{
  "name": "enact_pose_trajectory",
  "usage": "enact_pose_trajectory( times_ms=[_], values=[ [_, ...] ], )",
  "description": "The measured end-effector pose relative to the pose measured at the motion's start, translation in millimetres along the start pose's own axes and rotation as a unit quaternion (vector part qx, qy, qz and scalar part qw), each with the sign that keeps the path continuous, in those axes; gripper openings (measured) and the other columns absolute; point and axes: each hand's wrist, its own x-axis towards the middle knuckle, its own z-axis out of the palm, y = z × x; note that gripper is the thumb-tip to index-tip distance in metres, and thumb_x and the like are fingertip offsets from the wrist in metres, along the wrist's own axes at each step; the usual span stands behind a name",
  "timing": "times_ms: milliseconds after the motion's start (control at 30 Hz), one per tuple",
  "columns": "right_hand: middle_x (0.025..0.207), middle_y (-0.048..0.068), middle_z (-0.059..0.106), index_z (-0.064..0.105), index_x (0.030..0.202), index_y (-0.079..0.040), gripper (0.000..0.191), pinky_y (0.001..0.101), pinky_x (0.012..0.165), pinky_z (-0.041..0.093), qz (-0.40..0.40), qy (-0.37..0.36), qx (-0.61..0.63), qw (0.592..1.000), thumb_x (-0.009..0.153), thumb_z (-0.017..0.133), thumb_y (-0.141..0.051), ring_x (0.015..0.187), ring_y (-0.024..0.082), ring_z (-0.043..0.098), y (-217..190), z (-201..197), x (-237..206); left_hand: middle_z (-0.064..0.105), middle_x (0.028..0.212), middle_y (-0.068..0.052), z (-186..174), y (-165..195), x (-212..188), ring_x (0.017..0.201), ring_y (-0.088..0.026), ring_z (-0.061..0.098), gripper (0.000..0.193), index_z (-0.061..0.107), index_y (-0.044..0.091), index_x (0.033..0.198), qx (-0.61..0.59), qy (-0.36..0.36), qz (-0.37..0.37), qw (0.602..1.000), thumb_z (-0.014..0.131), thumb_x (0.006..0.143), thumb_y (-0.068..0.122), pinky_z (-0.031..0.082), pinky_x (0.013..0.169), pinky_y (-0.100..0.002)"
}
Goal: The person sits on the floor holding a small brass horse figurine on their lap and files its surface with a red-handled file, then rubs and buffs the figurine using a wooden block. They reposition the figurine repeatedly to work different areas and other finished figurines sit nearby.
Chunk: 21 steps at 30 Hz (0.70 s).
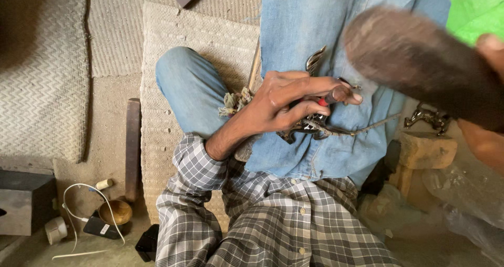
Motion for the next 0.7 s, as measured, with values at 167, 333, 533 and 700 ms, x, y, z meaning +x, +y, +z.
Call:
enact_pose_trajectory(
  times_ms=[167,333,533,700],
  values=[
    [0.109,0.019,0.067,0.048,0.149,-0.005,0.064,0.0337,0.079,0.058,-0.004,0.001,-0.001,1.000,0.087,0.059,0.003,0.085,0.022,0.068,0.1,-0.9,-0.3,0.077,0.096,-0.001,-0.3,-1.8,-1.7,0.080,-0.012,0.071,0.036,0.059,0.013,0.141,-0.034,0.003,0.019,0.999,0.070,0.109,0.024,0.054,0.069,-0.031],
    [0.109,0.019,0.067,0.048,0.149,-0.005,0.063,0.0333,0.079,0.058,0.004,-0.001,0.000,1.000,0.087,0.059,0.003,0.086,0.021,0.068,0.3,-3.5,-3.4,0.074,0.091,-0.002,0.7,-4.6,-1.3,0.071,-0.015,0.059,0.032,0.063,0.010,0.134,0.004,0.000,0.020,1.000,0.071,0.105,0.022,0.046,0.058,-0.031],
    [0.110,0.019,0.067,0.048,0.150,-0.005,0.063,0.0329,0.078,0.058,0.011,-0.003,0.004,1.000,0.088,0.059,0.004,0.086,0.021,0.069,0.5,-5.4,-7.7,0.073,0.087,-0.001,1.4,-7.3,-2.4,0.071,-0.014,0.057,0.034,0.062,0.008,0.136,0.006,-0.006,0.027,1.000,0.070,0.105,0.022,0.044,0.058,-0.032],
    [0.111,0.019,0.067,0.048,0.150,-0.005,0.063,0.0325,0.078,0.058,0.010,-0.002,0.005,1.000,0.088,0.058,0.004,0.086,0.021,0.069,-1.0,-3.5,-9.2,0.072,0.104,-0.001,6.5,-9.3,-1.9,0.084,-0.012,0.067,0.034,0.060,0.011,0.137,-0.058,0.037,-0.004,0.998,0.072,0.106,0.019,0.055,0.070,-0.028]
  ],
)
